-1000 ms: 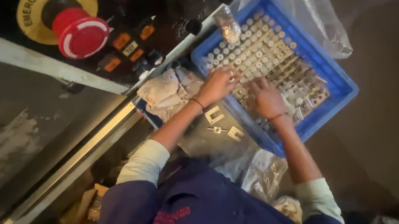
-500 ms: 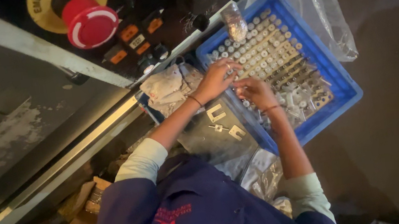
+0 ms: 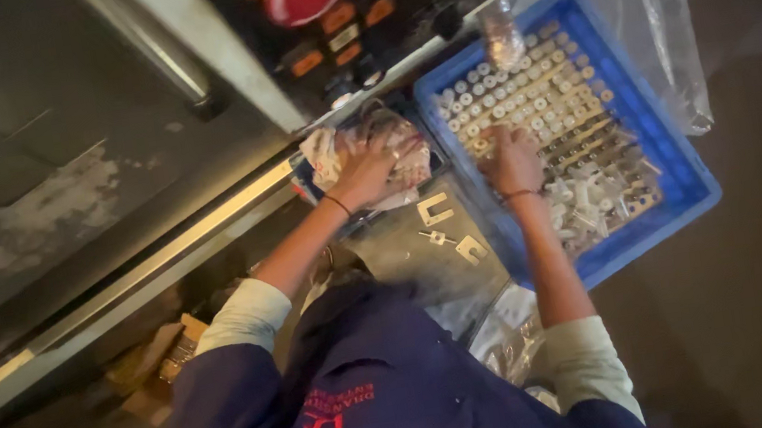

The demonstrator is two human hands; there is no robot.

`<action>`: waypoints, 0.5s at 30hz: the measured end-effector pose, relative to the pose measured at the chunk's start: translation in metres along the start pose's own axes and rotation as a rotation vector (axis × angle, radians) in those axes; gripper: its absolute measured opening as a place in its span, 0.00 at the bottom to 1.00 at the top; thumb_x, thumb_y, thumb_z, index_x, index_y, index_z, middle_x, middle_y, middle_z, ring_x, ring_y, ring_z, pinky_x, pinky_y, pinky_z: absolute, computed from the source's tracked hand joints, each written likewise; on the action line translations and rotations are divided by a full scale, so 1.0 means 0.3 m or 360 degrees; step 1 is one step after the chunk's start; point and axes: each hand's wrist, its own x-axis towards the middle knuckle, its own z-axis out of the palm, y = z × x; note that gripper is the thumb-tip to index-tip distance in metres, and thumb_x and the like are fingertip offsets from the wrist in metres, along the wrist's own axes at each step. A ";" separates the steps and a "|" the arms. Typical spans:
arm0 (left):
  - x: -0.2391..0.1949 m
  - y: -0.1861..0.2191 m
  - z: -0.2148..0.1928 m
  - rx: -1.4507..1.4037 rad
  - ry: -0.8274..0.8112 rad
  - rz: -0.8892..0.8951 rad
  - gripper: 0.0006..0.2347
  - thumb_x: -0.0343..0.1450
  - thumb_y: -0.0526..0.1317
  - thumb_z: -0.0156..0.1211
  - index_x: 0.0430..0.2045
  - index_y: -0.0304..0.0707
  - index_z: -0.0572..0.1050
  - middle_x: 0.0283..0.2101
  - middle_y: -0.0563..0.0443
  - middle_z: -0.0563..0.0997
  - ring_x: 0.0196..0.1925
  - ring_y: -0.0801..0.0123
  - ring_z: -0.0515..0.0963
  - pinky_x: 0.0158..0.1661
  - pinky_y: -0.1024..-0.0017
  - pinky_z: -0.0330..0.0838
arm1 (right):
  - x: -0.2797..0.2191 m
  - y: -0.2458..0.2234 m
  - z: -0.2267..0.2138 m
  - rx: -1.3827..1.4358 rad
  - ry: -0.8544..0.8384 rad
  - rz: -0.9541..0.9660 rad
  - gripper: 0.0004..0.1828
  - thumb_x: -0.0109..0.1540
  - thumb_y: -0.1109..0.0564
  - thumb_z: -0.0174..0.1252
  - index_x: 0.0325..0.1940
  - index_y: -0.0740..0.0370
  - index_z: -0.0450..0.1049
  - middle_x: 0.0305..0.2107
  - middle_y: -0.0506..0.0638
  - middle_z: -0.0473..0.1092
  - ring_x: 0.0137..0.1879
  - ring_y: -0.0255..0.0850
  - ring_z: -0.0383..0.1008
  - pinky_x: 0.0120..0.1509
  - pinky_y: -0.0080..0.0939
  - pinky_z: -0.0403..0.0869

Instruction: The person sorts and arranges small metal parts, including cylindrical rods and washers, within a blue plastic tray. They repeatedly pick up, inspect, and place the items into specific compartments of the tray, occasionally moving the tray itself.

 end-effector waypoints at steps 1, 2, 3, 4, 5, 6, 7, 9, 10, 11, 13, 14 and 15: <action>-0.034 -0.024 0.019 0.0086 -0.0018 -0.0033 0.32 0.58 0.47 0.70 0.61 0.61 0.71 0.70 0.42 0.62 0.71 0.34 0.55 0.54 0.12 0.45 | -0.010 -0.006 -0.018 0.0148 -0.0028 0.0014 0.28 0.52 0.56 0.72 0.55 0.50 0.74 0.43 0.60 0.72 0.50 0.59 0.73 0.50 0.56 0.73; -0.069 -0.050 0.040 0.0168 -0.0036 -0.0077 0.31 0.60 0.44 0.68 0.62 0.63 0.70 0.69 0.45 0.63 0.70 0.39 0.58 0.54 0.16 0.48 | -0.026 -0.015 -0.041 0.0295 -0.0064 0.0020 0.27 0.55 0.56 0.71 0.58 0.50 0.73 0.44 0.59 0.73 0.50 0.58 0.73 0.52 0.54 0.73; -0.095 -0.074 0.061 0.0250 -0.0055 -0.0121 0.30 0.61 0.41 0.66 0.62 0.65 0.70 0.67 0.47 0.64 0.68 0.44 0.61 0.54 0.21 0.52 | -0.041 -0.034 -0.061 0.0441 -0.0103 0.0027 0.27 0.59 0.56 0.70 0.61 0.51 0.72 0.45 0.58 0.73 0.50 0.56 0.74 0.53 0.53 0.73; -0.116 -0.102 0.072 0.0303 0.0001 -0.0091 0.27 0.65 0.40 0.65 0.61 0.65 0.70 0.68 0.48 0.66 0.69 0.46 0.63 0.55 0.25 0.55 | -0.076 -0.068 -0.075 0.0522 -0.0014 -0.0018 0.26 0.60 0.56 0.70 0.63 0.51 0.72 0.48 0.57 0.73 0.52 0.54 0.75 0.54 0.50 0.73; -0.122 -0.130 0.071 0.0355 0.0057 -0.0062 0.25 0.68 0.38 0.64 0.61 0.65 0.71 0.69 0.49 0.67 0.69 0.47 0.65 0.56 0.28 0.58 | -0.108 -0.102 -0.096 0.0602 0.0075 -0.0064 0.26 0.62 0.57 0.69 0.64 0.52 0.72 0.50 0.56 0.73 0.54 0.52 0.75 0.56 0.48 0.74; -0.113 -0.147 0.064 0.0404 0.0118 -0.0023 0.22 0.71 0.37 0.63 0.60 0.65 0.71 0.69 0.51 0.69 0.69 0.49 0.66 0.57 0.32 0.61 | -0.134 -0.137 -0.124 0.0675 0.0172 -0.0106 0.26 0.64 0.58 0.69 0.65 0.53 0.72 0.52 0.55 0.73 0.56 0.50 0.76 0.57 0.45 0.74; -0.105 -0.157 0.047 0.0156 0.0241 0.0003 0.23 0.70 0.37 0.63 0.61 0.64 0.71 0.69 0.49 0.69 0.68 0.48 0.68 0.60 0.38 0.63 | -0.166 -0.187 -0.141 0.0853 0.0124 -0.0018 0.31 0.60 0.58 0.68 0.66 0.55 0.68 0.52 0.55 0.72 0.54 0.49 0.74 0.55 0.44 0.75; -0.048 -0.149 -0.013 -0.0346 0.0494 0.0071 0.25 0.69 0.37 0.63 0.63 0.61 0.69 0.68 0.45 0.69 0.66 0.48 0.70 0.65 0.50 0.67 | -0.201 -0.320 -0.122 0.1199 0.0042 0.0155 0.40 0.53 0.60 0.67 0.68 0.59 0.61 0.53 0.54 0.68 0.50 0.45 0.71 0.50 0.41 0.75; -0.022 -0.126 -0.039 -0.0674 0.0163 -0.0276 0.26 0.71 0.39 0.59 0.67 0.60 0.66 0.62 0.40 0.75 0.62 0.47 0.76 0.62 0.54 0.71 | -0.205 -0.384 -0.087 0.1284 0.0145 -0.0114 0.41 0.54 0.59 0.68 0.68 0.63 0.59 0.55 0.55 0.64 0.54 0.46 0.67 0.53 0.41 0.74; 0.004 -0.089 -0.060 -0.0987 -0.0189 -0.0613 0.26 0.74 0.41 0.54 0.72 0.59 0.64 0.55 0.36 0.81 0.57 0.47 0.83 0.58 0.58 0.75 | -0.193 -0.435 -0.044 0.1319 0.0174 -0.0269 0.38 0.55 0.58 0.68 0.67 0.64 0.61 0.54 0.55 0.64 0.54 0.45 0.67 0.54 0.42 0.74; 0.018 -0.027 -0.097 -0.1456 0.0350 0.0178 0.25 0.72 0.39 0.63 0.64 0.40 0.64 0.61 0.35 0.75 0.60 0.44 0.78 0.60 0.54 0.71 | -0.142 -0.493 0.053 0.1401 0.0250 -0.0221 0.31 0.59 0.57 0.67 0.63 0.66 0.65 0.53 0.56 0.66 0.53 0.45 0.68 0.55 0.42 0.73; 0.009 -0.027 -0.121 -0.1386 0.0478 0.0307 0.27 0.72 0.38 0.63 0.65 0.34 0.61 0.62 0.30 0.72 0.61 0.39 0.74 0.60 0.51 0.68 | -0.092 -0.493 0.091 0.1466 0.0350 -0.0025 0.28 0.61 0.57 0.67 0.62 0.67 0.67 0.52 0.57 0.67 0.53 0.45 0.68 0.55 0.43 0.73; -0.009 -0.026 -0.134 -0.1314 0.0602 0.0439 0.29 0.72 0.38 0.63 0.67 0.29 0.58 0.63 0.25 0.68 0.62 0.34 0.71 0.60 0.48 0.65 | -0.047 -0.476 0.118 0.1552 0.0481 0.0164 0.25 0.63 0.56 0.67 0.60 0.68 0.69 0.51 0.57 0.68 0.53 0.45 0.68 0.56 0.43 0.73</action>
